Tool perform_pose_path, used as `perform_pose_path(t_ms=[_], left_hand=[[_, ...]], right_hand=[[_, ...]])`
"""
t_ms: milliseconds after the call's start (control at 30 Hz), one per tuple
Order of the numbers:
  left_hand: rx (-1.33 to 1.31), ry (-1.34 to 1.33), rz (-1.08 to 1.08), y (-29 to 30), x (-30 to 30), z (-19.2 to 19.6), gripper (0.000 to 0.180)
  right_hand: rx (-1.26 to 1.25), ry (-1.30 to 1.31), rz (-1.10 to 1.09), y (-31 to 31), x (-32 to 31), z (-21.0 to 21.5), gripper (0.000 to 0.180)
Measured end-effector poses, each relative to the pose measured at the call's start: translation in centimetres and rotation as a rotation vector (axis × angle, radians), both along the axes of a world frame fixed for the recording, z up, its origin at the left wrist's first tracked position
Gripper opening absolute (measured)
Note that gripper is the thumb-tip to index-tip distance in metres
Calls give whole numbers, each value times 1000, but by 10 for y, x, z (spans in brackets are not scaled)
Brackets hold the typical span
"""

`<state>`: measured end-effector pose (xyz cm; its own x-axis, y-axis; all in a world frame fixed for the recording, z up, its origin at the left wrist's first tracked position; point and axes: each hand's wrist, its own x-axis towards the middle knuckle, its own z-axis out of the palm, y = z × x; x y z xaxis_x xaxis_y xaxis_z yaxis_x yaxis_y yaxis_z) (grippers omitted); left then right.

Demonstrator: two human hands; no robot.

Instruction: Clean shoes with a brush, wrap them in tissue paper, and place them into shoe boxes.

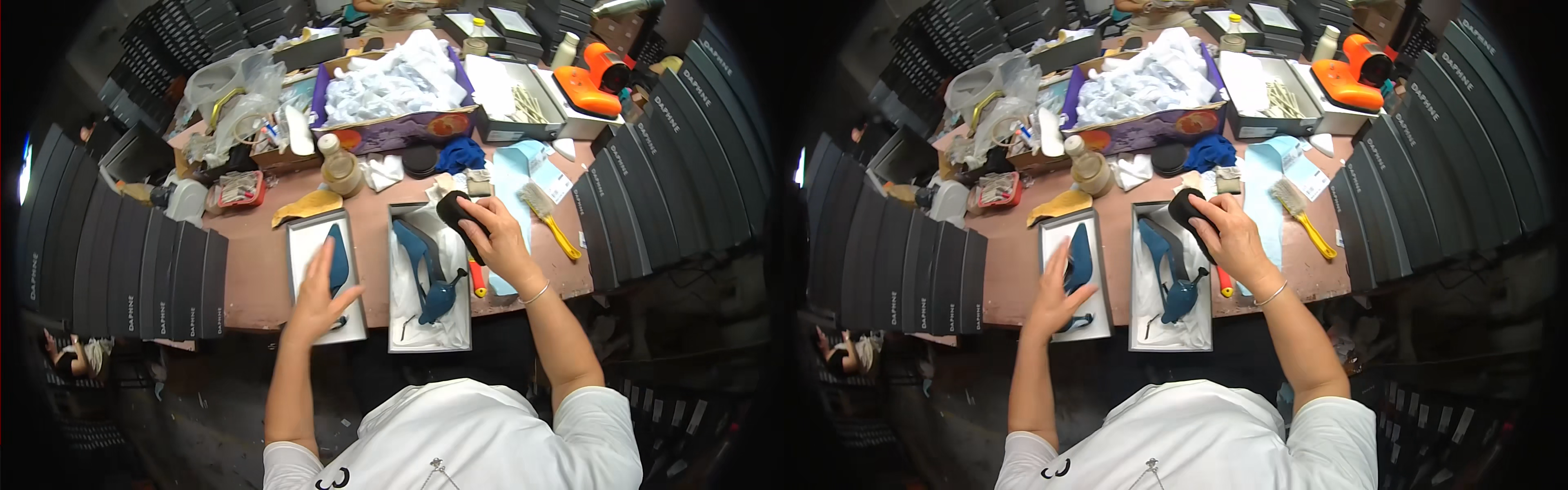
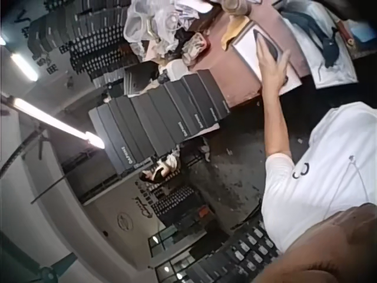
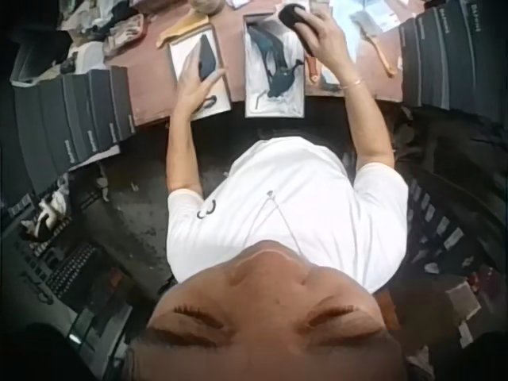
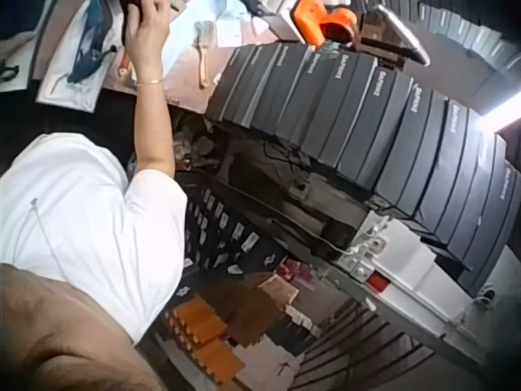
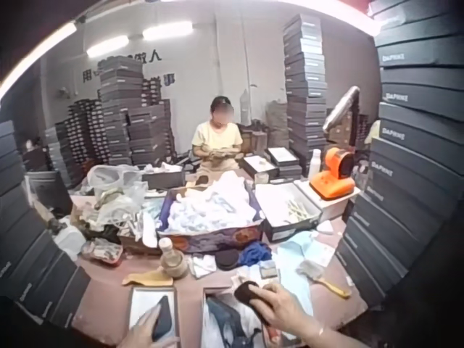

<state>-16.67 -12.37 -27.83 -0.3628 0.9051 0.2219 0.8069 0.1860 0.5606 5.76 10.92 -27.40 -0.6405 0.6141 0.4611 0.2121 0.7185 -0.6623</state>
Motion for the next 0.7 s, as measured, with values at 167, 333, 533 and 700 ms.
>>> perform_pose_path(t_ms=[167, 333, 533, 700], left_hand=[[98, -1131, 247, 63, 104, -115, 78], [110, -986, 501, 111, 114, -115, 58], [79, -1263, 363, 100, 103, -122, 41], [82, -1424, -91, 52, 88, -30, 44]], right_hand=[[-328, 102, -138, -3, 34, -40, 29], [-514, 55, -43, -16, 53, -63, 30], [-517, 124, 70, -23, 35, -45, 33], [-125, 208, -105, -1, 39, 1, 30]])
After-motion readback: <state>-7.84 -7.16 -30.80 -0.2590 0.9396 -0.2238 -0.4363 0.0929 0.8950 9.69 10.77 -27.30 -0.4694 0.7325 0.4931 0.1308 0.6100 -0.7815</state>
